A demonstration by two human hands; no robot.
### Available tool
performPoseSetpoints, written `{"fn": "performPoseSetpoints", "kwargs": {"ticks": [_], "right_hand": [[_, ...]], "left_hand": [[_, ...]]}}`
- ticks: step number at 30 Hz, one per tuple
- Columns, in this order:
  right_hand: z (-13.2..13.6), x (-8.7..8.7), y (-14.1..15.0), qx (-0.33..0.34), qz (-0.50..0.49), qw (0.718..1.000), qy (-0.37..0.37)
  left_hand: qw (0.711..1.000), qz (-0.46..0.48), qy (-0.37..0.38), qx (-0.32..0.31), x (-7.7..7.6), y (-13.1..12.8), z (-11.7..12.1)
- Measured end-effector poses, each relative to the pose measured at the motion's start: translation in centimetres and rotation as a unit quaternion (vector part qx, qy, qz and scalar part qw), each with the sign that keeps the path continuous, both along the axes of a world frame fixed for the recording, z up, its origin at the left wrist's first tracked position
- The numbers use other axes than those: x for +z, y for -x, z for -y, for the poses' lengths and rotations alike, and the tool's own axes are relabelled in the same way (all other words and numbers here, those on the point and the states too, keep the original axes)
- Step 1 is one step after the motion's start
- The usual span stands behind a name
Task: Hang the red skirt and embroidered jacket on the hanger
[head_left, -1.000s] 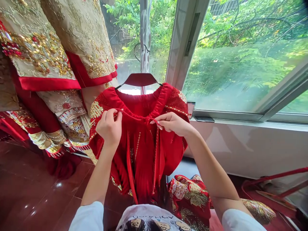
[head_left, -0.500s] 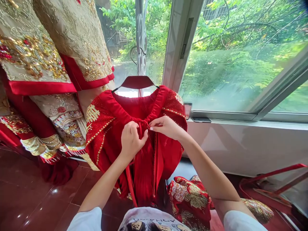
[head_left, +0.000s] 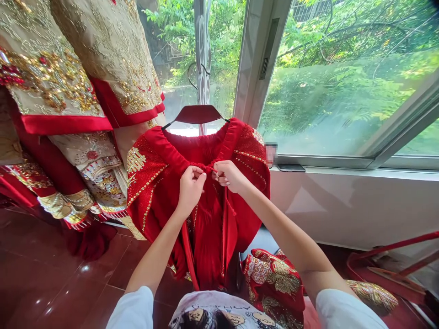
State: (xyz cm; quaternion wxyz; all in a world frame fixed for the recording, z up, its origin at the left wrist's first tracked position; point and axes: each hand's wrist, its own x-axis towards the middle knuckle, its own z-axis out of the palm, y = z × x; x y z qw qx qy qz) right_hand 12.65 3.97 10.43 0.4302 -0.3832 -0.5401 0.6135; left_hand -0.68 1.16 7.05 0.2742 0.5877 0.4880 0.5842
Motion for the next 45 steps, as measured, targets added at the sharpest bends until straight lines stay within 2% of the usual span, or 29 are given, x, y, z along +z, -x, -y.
{"fn": "performPoseSetpoints", "kwargs": {"ticks": [2, 5, 7, 8, 10, 12, 14, 16, 20, 22, 24, 26, 29, 32, 35, 39, 41, 43, 45], "right_hand": [[0.1, -0.6, 0.5, -0.016, 0.019, 0.999, -0.023], [0.3, -1.3, 0.8, -0.059, 0.053, 0.99, -0.115], [0.4, -1.5, 0.7, -0.083, 0.052, 0.982, -0.159], [0.5, -1.4, 0.6, -0.087, 0.042, 0.982, -0.162], [0.7, -1.1, 0.4, -0.076, 0.007, 0.987, -0.139], [1.3, -0.2, 0.2, -0.044, -0.037, 0.991, -0.118], [2.1, 1.1, -0.1, -0.012, -0.065, 0.99, -0.124], [2.7, 2.6, -0.5, 0.006, -0.071, 0.986, -0.151], [1.9, 4.8, -1.8, -0.007, -0.033, 0.979, -0.2], [0.5, 4.9, -2.5, -0.026, -0.01, 0.976, -0.216], [-1.0, 4.5, -2.9, -0.048, 0.002, 0.974, -0.222], [-1.9, 3.9, -2.9, -0.064, 0.011, 0.973, -0.222], [-2.1, 3.3, -2.6, -0.05, 0.031, 0.972, -0.225], [-1.7, 3.5, -2.6, -0.031, 0.082, 0.965, -0.246], [-1.6, 4.1, -2.9, -0.013, 0.121, 0.964, -0.236], [-2.2, 5.0, -3.1, -0.006, 0.079, 0.986, -0.146], [-2.6, 5.3, -3.3, -0.023, 0.071, 0.991, -0.109], [-2.9, 5.5, -3.5, -0.031, 0.11, 0.988, -0.1], [-3.2, 5.8, -4.0, -0.007, 0.184, 0.976, -0.115]], "left_hand": [[0.995, -0.087, -0.01, 0.04, 0.3, 0.3, 0.4], [0.965, -0.234, -0.012, 0.114, 0.9, 1.1, 1.1], [0.945, -0.289, -0.017, 0.149, 1.4, 1.8, 1.2], [0.944, -0.296, -0.027, 0.144, 1.8, 2.1, 1.2], [0.962, -0.256, -0.053, 0.081, 2.7, 2.6, 1.1], [0.982, -0.173, -0.072, -0.003, 4.0, 3.0, 1.3], [0.99, -0.107, -0.085, -0.045, 5.6, 3.3, 1.8], [0.989, -0.094, -0.108, -0.038, 7.4, 3.8, 2.7], [0.978, -0.123, -0.163, 0.037, 9.7, 6.2, 3.0], [0.974, -0.12, -0.178, 0.073, 9.9, 7.8, 1.8], [0.974, -0.1, -0.182, 0.096, 9.3, 9.0, 0.0], [0.979, -0.068, -0.17, 0.091, 8.5, 9.6, -2.0], [0.985, -0.045, -0.155, 0.061, 7.6, 9.6, -3.7], [0.984, -0.089, -0.145, 0.055, 7.8, 9.2, -3.6], [0.994, -0.077, -0.073, 0.005, 8.8, 9.0, -2.6], [0.998, 0.011, -0.029, -0.05, 10.3, 9.5, -2.0], [0.997, 0.016, -0.022, -0.078, 10.7, 10.1, -2.0], [0.995, -0.049, -0.037, -0.076, 10.6, 10.6, -1.8], [0.981, -0.172, -0.087, -0.013, 10.3, 10.7, -1.4]]}}
